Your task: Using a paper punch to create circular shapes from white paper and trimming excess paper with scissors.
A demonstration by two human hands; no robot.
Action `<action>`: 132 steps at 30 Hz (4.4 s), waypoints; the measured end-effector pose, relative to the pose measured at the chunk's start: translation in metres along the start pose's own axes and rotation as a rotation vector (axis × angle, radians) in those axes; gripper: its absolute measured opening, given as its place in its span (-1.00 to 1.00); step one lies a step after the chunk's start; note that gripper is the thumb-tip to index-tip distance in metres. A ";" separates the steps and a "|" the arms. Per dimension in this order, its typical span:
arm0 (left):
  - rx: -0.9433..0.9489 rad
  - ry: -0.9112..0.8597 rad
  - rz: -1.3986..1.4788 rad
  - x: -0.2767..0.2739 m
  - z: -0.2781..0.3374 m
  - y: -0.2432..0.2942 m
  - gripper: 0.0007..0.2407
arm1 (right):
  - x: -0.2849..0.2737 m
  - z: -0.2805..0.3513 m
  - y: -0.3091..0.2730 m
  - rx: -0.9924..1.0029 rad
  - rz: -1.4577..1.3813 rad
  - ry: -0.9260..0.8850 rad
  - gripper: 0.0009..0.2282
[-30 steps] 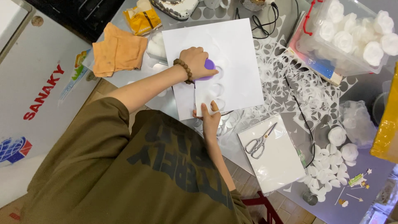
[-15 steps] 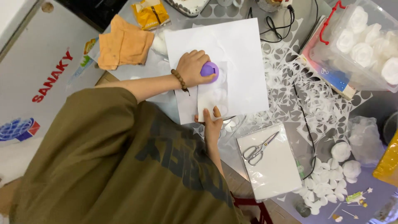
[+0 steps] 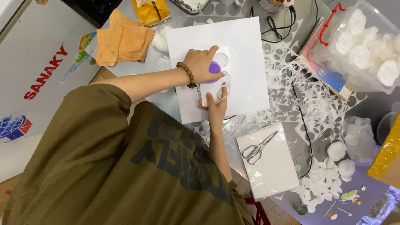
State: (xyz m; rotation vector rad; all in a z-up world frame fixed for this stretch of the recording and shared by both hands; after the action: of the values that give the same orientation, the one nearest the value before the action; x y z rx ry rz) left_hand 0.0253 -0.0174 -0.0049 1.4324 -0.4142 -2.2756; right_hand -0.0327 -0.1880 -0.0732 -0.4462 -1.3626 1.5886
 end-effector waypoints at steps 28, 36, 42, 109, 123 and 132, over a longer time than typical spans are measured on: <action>0.194 0.381 -0.027 0.015 0.015 -0.013 -0.62 | -0.012 0.005 0.003 0.095 -0.116 -0.023 -0.56; 0.043 0.210 -0.124 0.011 -0.003 -0.004 -0.54 | -0.047 0.011 0.017 -0.027 -0.056 0.066 -0.86; 0.160 0.369 -0.092 0.001 0.011 0.001 -0.42 | -0.036 -0.018 0.005 -0.012 0.019 0.048 -0.91; 0.209 0.445 0.155 -0.003 0.025 -0.024 -0.67 | -0.272 0.161 0.101 0.058 0.028 0.704 -0.80; 0.006 -0.012 1.592 0.025 0.003 -0.102 -0.58 | -0.205 0.171 -0.019 -0.261 1.374 1.106 -0.46; 0.074 -0.048 1.566 0.043 0.020 -0.043 -0.59 | -0.034 0.020 -0.035 -0.177 -0.806 -0.083 -0.27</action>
State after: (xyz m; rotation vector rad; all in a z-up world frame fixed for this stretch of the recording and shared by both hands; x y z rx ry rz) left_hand -0.0175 -0.0012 -0.0497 0.5530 -1.1121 -0.9732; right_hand -0.0171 -0.2304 -0.0457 0.0818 -1.4914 0.8321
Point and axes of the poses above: each hand's wrist, its own z-axis away from the middle knuckle, its own x-axis out of the palm, y = z × x, the point moved 5 cm from there along -z, towards the middle knuckle, and after that the axes turned 14 degrees about -y, right-handed, at the moved point
